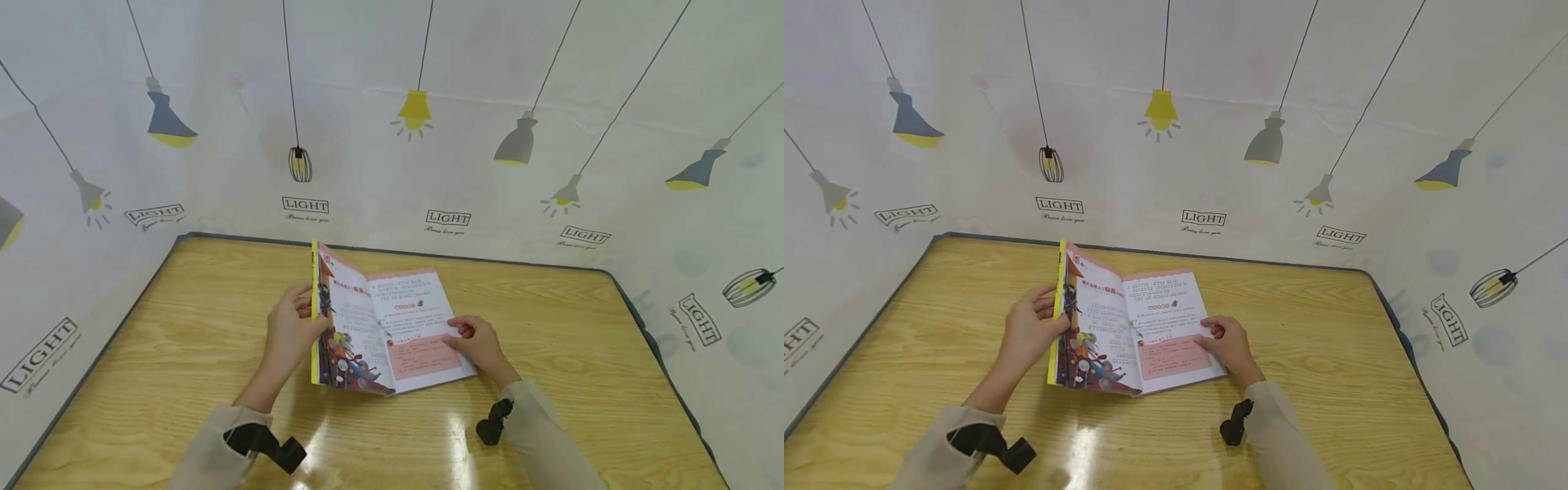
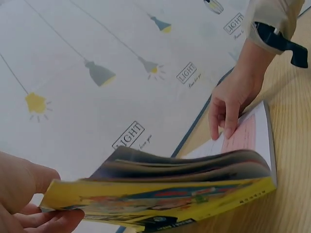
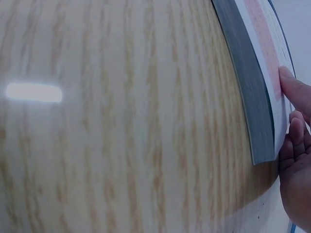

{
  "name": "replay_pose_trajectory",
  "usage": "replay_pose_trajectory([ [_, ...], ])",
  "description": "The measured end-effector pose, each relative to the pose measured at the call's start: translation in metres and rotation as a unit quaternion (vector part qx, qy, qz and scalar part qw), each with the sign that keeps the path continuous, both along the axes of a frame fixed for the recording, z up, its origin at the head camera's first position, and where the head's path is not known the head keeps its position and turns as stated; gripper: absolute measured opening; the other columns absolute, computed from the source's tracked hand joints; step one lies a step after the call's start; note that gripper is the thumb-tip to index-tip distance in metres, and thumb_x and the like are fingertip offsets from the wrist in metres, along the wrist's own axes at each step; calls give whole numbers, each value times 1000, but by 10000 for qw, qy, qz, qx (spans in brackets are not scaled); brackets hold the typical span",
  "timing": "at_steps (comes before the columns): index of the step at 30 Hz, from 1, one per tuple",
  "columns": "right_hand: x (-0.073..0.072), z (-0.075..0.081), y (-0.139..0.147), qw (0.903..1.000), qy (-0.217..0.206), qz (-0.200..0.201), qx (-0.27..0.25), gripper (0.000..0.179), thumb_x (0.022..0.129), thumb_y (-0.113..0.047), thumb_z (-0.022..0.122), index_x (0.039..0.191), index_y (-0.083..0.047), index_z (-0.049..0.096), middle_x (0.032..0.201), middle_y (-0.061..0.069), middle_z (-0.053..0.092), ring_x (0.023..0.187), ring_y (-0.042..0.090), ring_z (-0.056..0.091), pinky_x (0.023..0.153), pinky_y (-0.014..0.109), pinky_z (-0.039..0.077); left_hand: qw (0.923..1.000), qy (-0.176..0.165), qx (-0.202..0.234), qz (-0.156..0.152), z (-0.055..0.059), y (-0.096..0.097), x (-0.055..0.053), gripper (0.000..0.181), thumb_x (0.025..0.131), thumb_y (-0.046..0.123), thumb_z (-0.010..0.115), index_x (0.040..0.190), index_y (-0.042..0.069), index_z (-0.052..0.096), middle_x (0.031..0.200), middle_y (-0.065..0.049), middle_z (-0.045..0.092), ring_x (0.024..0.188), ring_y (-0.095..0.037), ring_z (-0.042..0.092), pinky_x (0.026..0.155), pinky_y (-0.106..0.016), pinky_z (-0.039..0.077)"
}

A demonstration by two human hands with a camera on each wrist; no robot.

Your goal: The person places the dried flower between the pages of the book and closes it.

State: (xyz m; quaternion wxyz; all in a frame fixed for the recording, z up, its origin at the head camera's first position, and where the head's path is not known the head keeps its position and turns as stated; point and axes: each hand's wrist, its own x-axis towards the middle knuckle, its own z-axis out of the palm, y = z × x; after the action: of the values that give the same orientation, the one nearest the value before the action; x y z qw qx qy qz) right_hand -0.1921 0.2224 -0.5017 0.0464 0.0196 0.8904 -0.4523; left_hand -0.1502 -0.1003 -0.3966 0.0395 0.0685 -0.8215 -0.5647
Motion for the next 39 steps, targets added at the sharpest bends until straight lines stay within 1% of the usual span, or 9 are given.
replay_pose_trajectory([
  [5,-2,1,0,9999,-117,-21,111,34,77,-15,75,107,-3,65,89,9,50,80,20,44,69,29,37,10000,33,39,-10,7,10,-1,66,70,-5,64,132,-2,44,110,-24,59,98,-32,57,74,-37,51],
  [8,-5,4,-1,9996,-173,50,210,33,77,-15,75,106,-3,65,87,8,50,79,20,44,68,29,37,9998,144,99,-7,9,17,-3,65,69,-6,62,131,-3,45,109,-23,60,97,-31,58,74,-36,51],
  [13,-10,11,1,9985,-359,312,275,31,77,-12,74,105,-2,65,81,7,50,75,19,44,62,28,36,9993,306,184,-52,13,28,-8,64,67,-7,61,129,-5,47,106,-22,61,95,-31,59,74,-36,51],
  [17,-17,20,3,9962,-620,493,357,31,78,-11,73,106,-1,65,83,7,52,76,19,45,62,27,37,9990,347,268,-71,15,36,-11,63,66,-9,61,127,-6,49,105,-22,61,94,-30,59,75,-35,51],
  [21,-27,36,2,9953,-672,566,405,31,79,-11,71,108,0,64,88,10,56,79,21,49,63,28,41,9985,436,327,-69,16,44,-13,59,65,-9,60,124,-9,51,104,-23,62,93,-31,60,75,-35,51],
  [25,-37,55,-2,9951,-450,766,435,33,80,-11,70,110,3,63,91,12,58,82,23,51,64,28,43,9978,537,397,-47,18,52,-15,55,64,-10,59,119,-11,54,102,-23,62,90,-31,61,74,-34,51],
  [29,-48,71,-8,9935,-187,1047,401,34,81,-11,69,111,4,63,92,13,59,83,24,53,64,28,44,9978,509,421,-14,19,59,-17,53,64,-11,60,116,-10,55,102,-22,63,89,-30,61,73,-33,51],
  [35,-63,100,-28,9900,-3,1345,419,31,83,-15,68,111,-3,64,97,13,61,87,24,55,68,31,45,9983,438,390,-64,19,67,-22,53,64,-10,60,117,-10,55,101,-21,62,89,-29,61,74,-31,51],
  [39,-71,118,-45,9839,186,1735,381,30,86,-16,65,113,-4,63,103,13,62,93,25,56,74,36,46,9982,449,381,-125,20,71,-23,53,64,-12,60,117,-10,55,101,-21,63,90,-29,61,74,-31,51],
])
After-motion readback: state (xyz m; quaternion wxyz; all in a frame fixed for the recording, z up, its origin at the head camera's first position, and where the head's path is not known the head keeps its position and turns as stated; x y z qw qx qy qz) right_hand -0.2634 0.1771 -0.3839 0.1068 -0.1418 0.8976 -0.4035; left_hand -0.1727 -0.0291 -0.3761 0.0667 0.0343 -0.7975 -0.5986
